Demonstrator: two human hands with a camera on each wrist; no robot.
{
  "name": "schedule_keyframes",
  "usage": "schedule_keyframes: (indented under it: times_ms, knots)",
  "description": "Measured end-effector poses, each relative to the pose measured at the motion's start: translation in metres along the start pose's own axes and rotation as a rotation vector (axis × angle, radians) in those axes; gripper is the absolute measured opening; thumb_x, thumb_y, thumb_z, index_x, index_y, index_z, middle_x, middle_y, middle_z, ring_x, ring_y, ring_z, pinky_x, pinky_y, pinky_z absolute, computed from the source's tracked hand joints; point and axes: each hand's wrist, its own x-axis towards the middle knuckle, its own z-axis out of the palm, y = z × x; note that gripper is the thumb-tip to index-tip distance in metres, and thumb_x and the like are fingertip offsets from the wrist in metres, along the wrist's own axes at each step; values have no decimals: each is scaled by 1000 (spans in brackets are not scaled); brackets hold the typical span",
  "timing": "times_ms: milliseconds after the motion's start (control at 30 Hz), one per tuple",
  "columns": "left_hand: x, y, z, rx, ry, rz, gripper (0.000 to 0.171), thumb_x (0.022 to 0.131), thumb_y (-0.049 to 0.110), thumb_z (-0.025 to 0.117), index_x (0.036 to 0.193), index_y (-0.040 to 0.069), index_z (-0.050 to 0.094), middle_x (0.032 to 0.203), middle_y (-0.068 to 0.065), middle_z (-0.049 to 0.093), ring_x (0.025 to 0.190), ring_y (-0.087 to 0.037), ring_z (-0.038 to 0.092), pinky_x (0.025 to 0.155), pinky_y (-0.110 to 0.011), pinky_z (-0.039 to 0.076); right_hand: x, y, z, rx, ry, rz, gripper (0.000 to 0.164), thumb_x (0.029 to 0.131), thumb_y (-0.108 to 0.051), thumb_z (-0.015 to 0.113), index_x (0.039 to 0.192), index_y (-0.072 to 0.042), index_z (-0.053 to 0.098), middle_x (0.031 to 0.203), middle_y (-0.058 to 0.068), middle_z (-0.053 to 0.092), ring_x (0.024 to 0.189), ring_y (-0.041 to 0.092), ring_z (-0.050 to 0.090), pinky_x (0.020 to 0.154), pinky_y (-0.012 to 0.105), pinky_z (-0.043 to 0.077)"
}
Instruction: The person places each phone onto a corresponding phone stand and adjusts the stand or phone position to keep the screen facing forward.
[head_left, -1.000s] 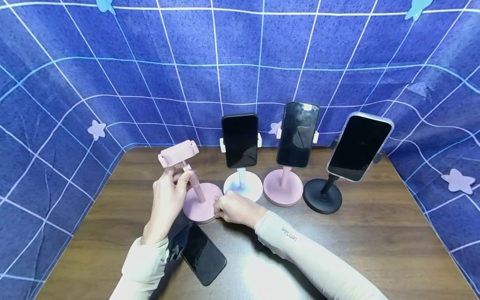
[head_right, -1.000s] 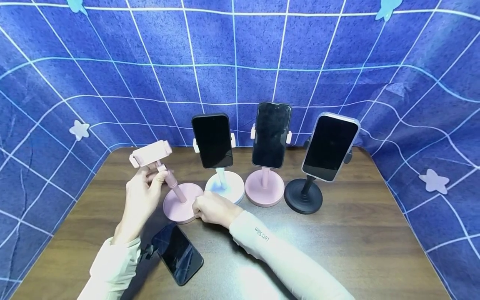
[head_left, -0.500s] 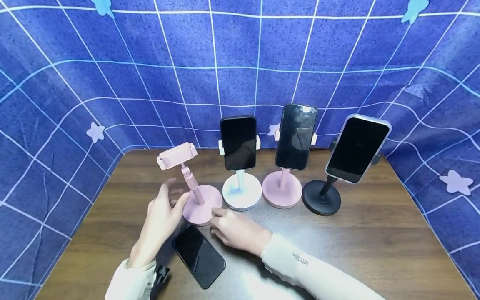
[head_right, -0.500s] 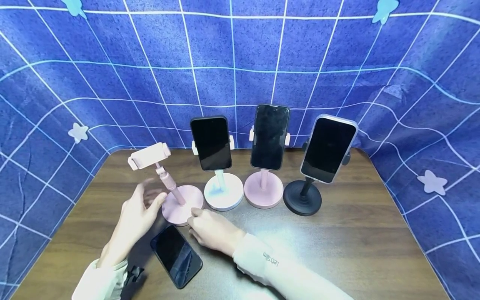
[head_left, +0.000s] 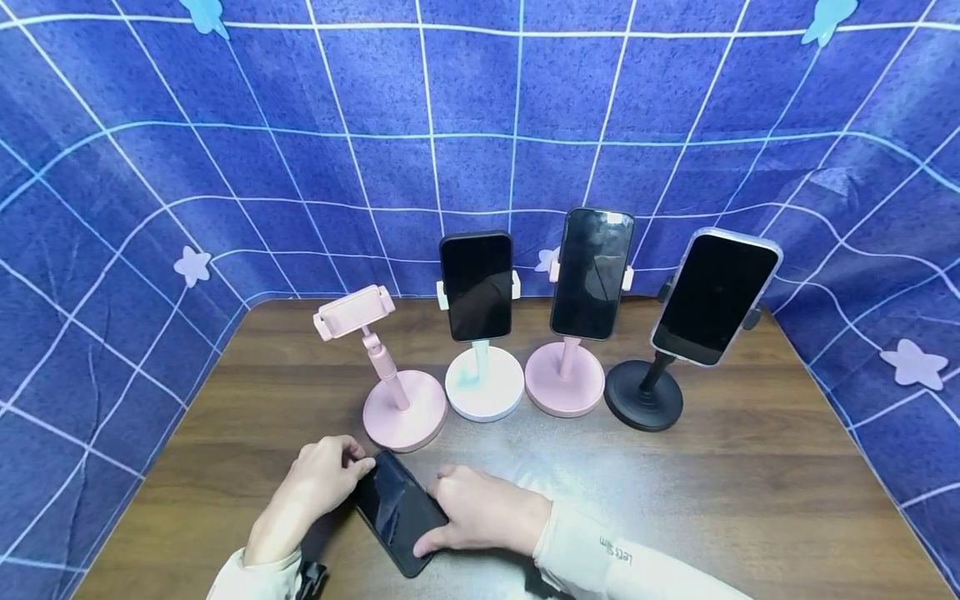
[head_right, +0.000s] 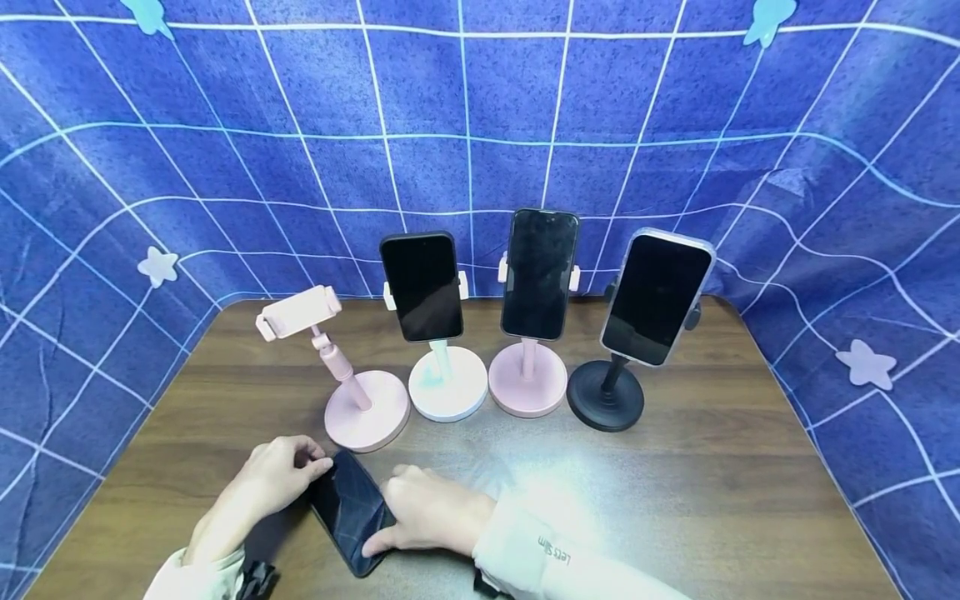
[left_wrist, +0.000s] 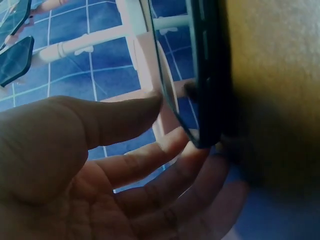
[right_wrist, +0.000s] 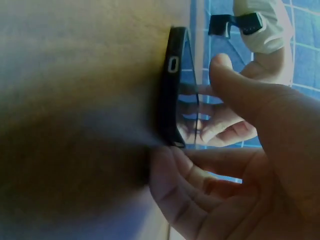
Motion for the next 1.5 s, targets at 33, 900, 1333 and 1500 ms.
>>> schedule_keyframes:
  times_ms: [33, 900, 1333, 1500]
  knots:
    - [0, 0, 1, -2, -8, 2, 12, 92, 24, 75, 92, 11, 73, 79, 2, 62, 74, -17, 58, 67, -38, 46, -1, -2, 1, 15, -19, 20, 46, 79, -61, 81, 89, -17, 73, 81, -11, 54, 60, -1, 46, 56, 13, 39]
    - [-5, 15, -10, -523, -309, 77, 31, 106, 28, 57, 94, 1, 62, 72, -7, 63, 58, -23, 69, 51, -40, 60, -8, 0, 13, -10, 4, 22, 77, 61, -46, 97, 115, -13, 54, 98, -6, 58, 89, 4, 60, 84, 22, 54]
    - [-19, 41, -36, -667, -197, 282, 17, 105, 16, 56, 94, 3, 59, 86, -1, 56, 80, -12, 59, 65, -31, 55, -18, 5, -22, 604, -69, 71, 43, 91, -20, 80, 120, -17, 49, 97, -7, 63, 77, 3, 65, 75, 26, 59]
    - [-26, 59, -50, -647, 43, 413, 18, 107, 14, 52, 94, 9, 63, 79, 8, 58, 77, -8, 57, 71, -25, 46, -22, -4, -50, 1004, -72, 58, 37, 103, -7, 60, 137, -18, 50, 97, 0, 69, 56, 14, 69, 59, 41, 61]
